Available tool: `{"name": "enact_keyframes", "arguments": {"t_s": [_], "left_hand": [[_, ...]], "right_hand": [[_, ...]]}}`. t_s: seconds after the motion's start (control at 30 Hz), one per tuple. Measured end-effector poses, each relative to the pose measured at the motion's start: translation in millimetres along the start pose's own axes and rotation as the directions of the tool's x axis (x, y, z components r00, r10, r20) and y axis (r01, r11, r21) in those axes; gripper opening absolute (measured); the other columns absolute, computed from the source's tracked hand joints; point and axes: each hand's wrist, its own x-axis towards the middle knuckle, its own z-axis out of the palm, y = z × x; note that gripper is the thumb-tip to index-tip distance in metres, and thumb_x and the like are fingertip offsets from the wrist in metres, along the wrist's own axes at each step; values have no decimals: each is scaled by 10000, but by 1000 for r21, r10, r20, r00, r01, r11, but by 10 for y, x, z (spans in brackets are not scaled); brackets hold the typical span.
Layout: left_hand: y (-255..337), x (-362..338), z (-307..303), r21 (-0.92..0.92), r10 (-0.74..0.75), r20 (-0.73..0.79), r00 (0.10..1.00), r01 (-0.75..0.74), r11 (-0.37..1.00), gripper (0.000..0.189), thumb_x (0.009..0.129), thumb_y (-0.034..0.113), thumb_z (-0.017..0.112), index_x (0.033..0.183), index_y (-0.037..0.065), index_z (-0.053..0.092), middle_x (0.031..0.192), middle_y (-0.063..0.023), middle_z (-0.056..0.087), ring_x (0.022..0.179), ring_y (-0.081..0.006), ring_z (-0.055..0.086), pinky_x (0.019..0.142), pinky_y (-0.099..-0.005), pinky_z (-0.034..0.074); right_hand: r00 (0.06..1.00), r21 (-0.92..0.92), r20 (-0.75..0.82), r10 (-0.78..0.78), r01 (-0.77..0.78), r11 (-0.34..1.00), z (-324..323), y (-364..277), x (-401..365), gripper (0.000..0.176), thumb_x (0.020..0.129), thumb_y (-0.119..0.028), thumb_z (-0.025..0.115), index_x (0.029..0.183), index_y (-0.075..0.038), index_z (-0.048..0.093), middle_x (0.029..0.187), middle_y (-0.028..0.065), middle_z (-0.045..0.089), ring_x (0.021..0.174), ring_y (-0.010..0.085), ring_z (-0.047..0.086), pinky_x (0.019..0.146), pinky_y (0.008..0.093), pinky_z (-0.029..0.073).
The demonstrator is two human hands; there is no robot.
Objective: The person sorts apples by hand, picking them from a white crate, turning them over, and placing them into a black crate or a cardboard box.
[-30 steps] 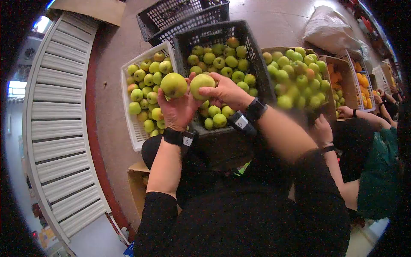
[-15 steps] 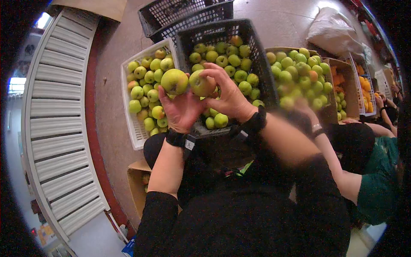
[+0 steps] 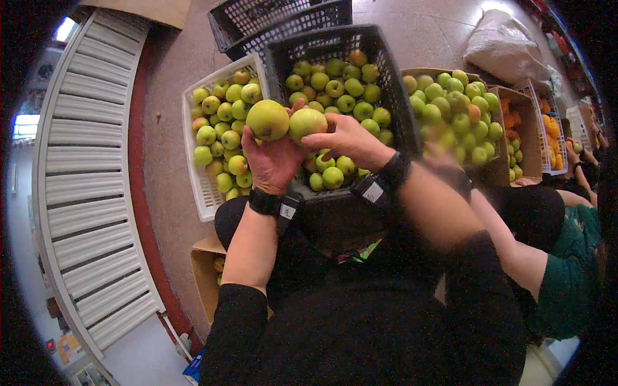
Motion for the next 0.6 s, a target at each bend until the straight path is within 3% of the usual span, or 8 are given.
{"name": "enact_keyframes", "arguments": {"t_s": [0.07, 0.13, 0.2, 0.27, 0.37, 0.4, 0.5, 0.6], "left_hand": [[-12, 1, 10, 45, 20, 21, 1000, -21, 999, 640, 748, 496, 578, 1205, 65, 453, 1330, -143, 377, 1199, -293, 378, 972, -471, 328], [-8, 4, 33, 88, 49, 43, 998, -53, 995, 585, 759, 365, 637, 1228, 89, 422, 1307, -134, 403, 1172, -279, 414, 962, -453, 354], [27, -6, 43, 438, 162, 21, 987, -155, 886, 587, 726, 184, 677, 1236, 102, 399, 1254, -112, 440, 1125, -248, 457, 941, -406, 388], [-13, -7, 30, 737, 306, 4, 952, -210, 643, 681, 640, -34, 721, 1221, 88, 388, 1147, -68, 490, 1031, -183, 516, 888, -302, 435], [-180, 1, 53, 950, 388, 222, 894, -289, 121, 710, 626, 37, 761, 1228, 100, 389, 1129, -81, 511, 1037, -229, 509, 887, -340, 445], [-217, 2, 74, 954, 398, 295, 869, -292, -70, 685, 601, 72, 782, 1186, 44, 425, 1127, -78, 502, 1028, -198, 498, 887, -312, 416], [-224, 35, 120, 832, 274, 486, 830, -343, -435, 721, 560, 122, 803, 1186, 67, 450, 1151, -86, 501, 1082, -238, 478, 937, -337, 378], [-169, 49, 138, 886, 245, 410, 879, -321, -334, 685, 616, 167, 764, 1211, 32, 452, 1128, -108, 506, 1080, -255, 465, 929, -337, 369]], "right_hand": [[992, 141, 48, 114, -120, 983, -15, -129, -97, 412, 753, -247, 674, 1070, -41, 509, 970, 52, 583, 898, 161, 581, 719, 288, 489], [993, 333, -20, 112, -99, 938, -28, -98, -81, 406, 762, -277, 663, 1077, -72, 510, 978, 42, 578, 865, 160, 590, 731, 323, 487], [996, 543, -31, 84, -54, 838, -57, -129, -116, 404, 788, -355, 623, 1100, -123, 514, 1005, 31, 574, 857, 169, 584, 767, 400, 479], [996, 729, -6, 92, -58, 682, -104, -49, -50, 416, 794, -379, 609, 1115, -133, 511, 1025, 39, 572, 902, 179, 574, 792, 421, 472], [998, 841, 4, 64, -38, 540, -111, 59, 13, 438, 797, -430, 591, 1125, -150, 516, 1054, 47, 575, 973, 207, 560, 816, 437, 467], [998, 854, 14, 55, -41, 519, -93, 65, 28, 422, 790, -438, 596, 1100, -159, 531, 1036, 38, 583, 939, 206, 575, 786, 426, 480], [999, 872, 45, 28, -53, 487, -80, 37, 18, 447, 788, -475, 578, 1091, -148, 539, 1020, 39, 598, 914, 204, 594, 779, 408, 491], [998, 871, 62, 1, -55, 488, -87, 22, 23, 485, 794, -496, 553, 1098, -118, 534, 1014, 61, 607, 915, 202, 601, 802, 386, 488]]}}
